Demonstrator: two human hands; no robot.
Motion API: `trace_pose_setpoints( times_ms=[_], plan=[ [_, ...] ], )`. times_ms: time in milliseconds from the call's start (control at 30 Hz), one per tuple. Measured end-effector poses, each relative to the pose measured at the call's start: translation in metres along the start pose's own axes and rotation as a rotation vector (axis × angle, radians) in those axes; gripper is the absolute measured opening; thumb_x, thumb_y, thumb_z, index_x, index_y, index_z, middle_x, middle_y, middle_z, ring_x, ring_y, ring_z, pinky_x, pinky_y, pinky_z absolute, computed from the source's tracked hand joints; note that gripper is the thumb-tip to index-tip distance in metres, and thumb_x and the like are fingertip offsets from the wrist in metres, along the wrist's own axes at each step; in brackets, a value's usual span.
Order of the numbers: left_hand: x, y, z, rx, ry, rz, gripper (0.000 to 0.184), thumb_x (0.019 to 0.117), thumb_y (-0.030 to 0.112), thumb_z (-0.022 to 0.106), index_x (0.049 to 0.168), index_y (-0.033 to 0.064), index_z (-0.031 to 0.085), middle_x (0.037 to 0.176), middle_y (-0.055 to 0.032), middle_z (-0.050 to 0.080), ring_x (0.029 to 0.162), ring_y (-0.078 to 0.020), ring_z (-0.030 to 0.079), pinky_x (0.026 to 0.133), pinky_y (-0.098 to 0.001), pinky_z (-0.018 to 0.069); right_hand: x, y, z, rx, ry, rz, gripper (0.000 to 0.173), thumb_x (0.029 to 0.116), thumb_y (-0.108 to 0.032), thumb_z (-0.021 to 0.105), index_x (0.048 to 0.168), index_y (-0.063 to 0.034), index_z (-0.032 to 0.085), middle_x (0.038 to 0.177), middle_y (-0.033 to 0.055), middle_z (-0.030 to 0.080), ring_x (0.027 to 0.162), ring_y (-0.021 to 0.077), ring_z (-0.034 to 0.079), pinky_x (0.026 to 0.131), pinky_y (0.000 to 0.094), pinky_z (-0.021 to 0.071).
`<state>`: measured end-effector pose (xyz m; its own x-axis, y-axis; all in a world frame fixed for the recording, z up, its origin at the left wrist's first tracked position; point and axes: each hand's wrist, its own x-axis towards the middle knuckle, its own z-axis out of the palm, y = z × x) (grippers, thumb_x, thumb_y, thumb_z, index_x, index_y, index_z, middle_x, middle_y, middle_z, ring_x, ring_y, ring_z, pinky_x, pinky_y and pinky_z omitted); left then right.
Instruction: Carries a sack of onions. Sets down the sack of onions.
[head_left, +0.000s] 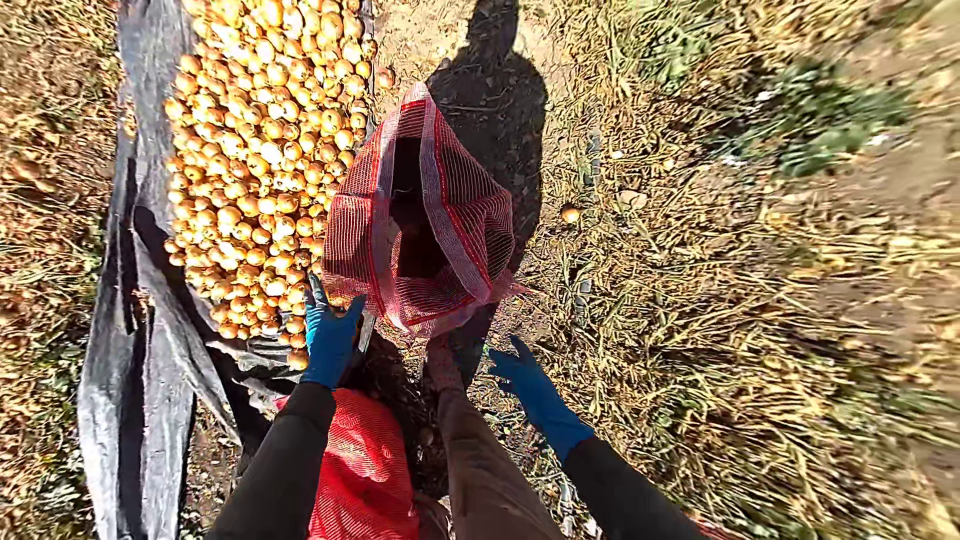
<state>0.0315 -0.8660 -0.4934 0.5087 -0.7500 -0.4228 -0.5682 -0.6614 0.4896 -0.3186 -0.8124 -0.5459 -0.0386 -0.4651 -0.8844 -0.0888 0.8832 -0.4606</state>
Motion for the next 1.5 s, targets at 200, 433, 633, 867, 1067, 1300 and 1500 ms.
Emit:
trace_pose_setpoints(
  times_ms=[200,433,633,867,1067,1300,1500],
  plan=[
    [-0.028,0.013,0.026,0.490,-0.135,0.526,0.085,0.0950,0.071,0.050,0.165,0.0332,0.022,0.174,-0.0118,0.004,0.158,-0.0439,0.001,0.118,-0.0756,0.0136,-0.012,0.016,0.000,-0.114,-0.023,-0.058,0.060,0.1039,-0.031,0.060,0.157,-0.0179,0.038,0.137,0.0147,0.063,0.118,0.0306,0.067,0.095,0.0536,0.0567],
    [-0.031,0.013,0.088,0.718,-0.351,0.528,0.031,0.1030,0.021,0.055,0.131,0.0250,0.068,0.131,-0.0132,0.066,0.128,-0.0388,0.057,0.111,-0.0700,0.0346,-0.046,0.085,-0.005,-0.360,-0.087,-0.026,0.054,0.1029,-0.038,0.060,0.151,-0.0156,0.049,0.129,0.0105,0.069,0.114,0.0240,0.068,0.096,0.0479,0.0571],
    [-0.075,0.040,0.093,0.716,-0.476,0.715,0.034,0.0862,0.003,0.069,0.118,0.0116,0.073,0.120,-0.0157,0.069,0.112,-0.0384,0.064,0.095,-0.0615,0.0489,-0.092,0.122,-0.035,-0.247,-0.028,-0.018,0.048,0.1039,-0.035,0.057,0.147,-0.0153,0.054,0.130,0.0088,0.068,0.115,0.0209,0.069,0.095,0.0442,0.0585],
    [-0.087,-0.034,0.113,0.760,-0.404,0.587,0.039,0.0911,0.004,0.065,0.129,0.0150,0.070,0.129,-0.0206,0.065,0.120,-0.0431,0.060,0.103,-0.0666,0.0432,-0.108,0.174,-0.045,-0.246,-0.006,0.018,0.046,0.1039,-0.034,0.057,0.145,-0.0135,0.056,0.131,0.0103,0.068,0.115,0.0227,0.068,0.094,0.0453,0.0585],
    [-0.092,-0.036,0.108,0.650,-0.252,0.586,0.086,0.0866,0.034,0.080,0.160,0.0256,0.037,0.165,-0.0127,0.036,0.155,-0.0429,0.022,0.116,-0.0790,0.0135,-0.108,0.199,-0.031,-0.269,-0.015,-0.007,0.044,0.1035,-0.034,0.057,0.142,-0.0136,0.059,0.126,0.0067,0.070,0.114,0.0163,0.068,0.098,0.0410,0.0569],
    [-0.094,-0.022,0.117,0.649,-0.101,0.515,0.107,0.0791,0.044,0.084,0.165,0.0267,0.023,0.171,-0.0154,0.017,0.156,-0.0481,0.009,0.111,-0.0853,0.0105,-0.106,0.192,-0.035,-0.278,-0.006,-0.005,0.043,0.1019,-0.034,0.059,0.140,-0.0147,0.061,0.123,0.0040,0.071,0.109,0.0137,0.069,0.094,0.0379,0.0578],
    [-0.104,-0.026,0.118,0.654,-0.153,0.451,0.117,0.0741,0.049,0.086,0.166,0.0293,0.016,0.173,-0.0163,0.008,0.156,-0.0506,0.001,0.110,-0.0868,0.0049,-0.101,0.188,-0.033,-0.319,-0.019,0.004,0.044,0.1030,-0.037,0.056,0.141,-0.0148,0.060,0.125,0.0050,0.070,0.113,0.0154,0.068,0.097,0.0407,0.0564]
  ],
)
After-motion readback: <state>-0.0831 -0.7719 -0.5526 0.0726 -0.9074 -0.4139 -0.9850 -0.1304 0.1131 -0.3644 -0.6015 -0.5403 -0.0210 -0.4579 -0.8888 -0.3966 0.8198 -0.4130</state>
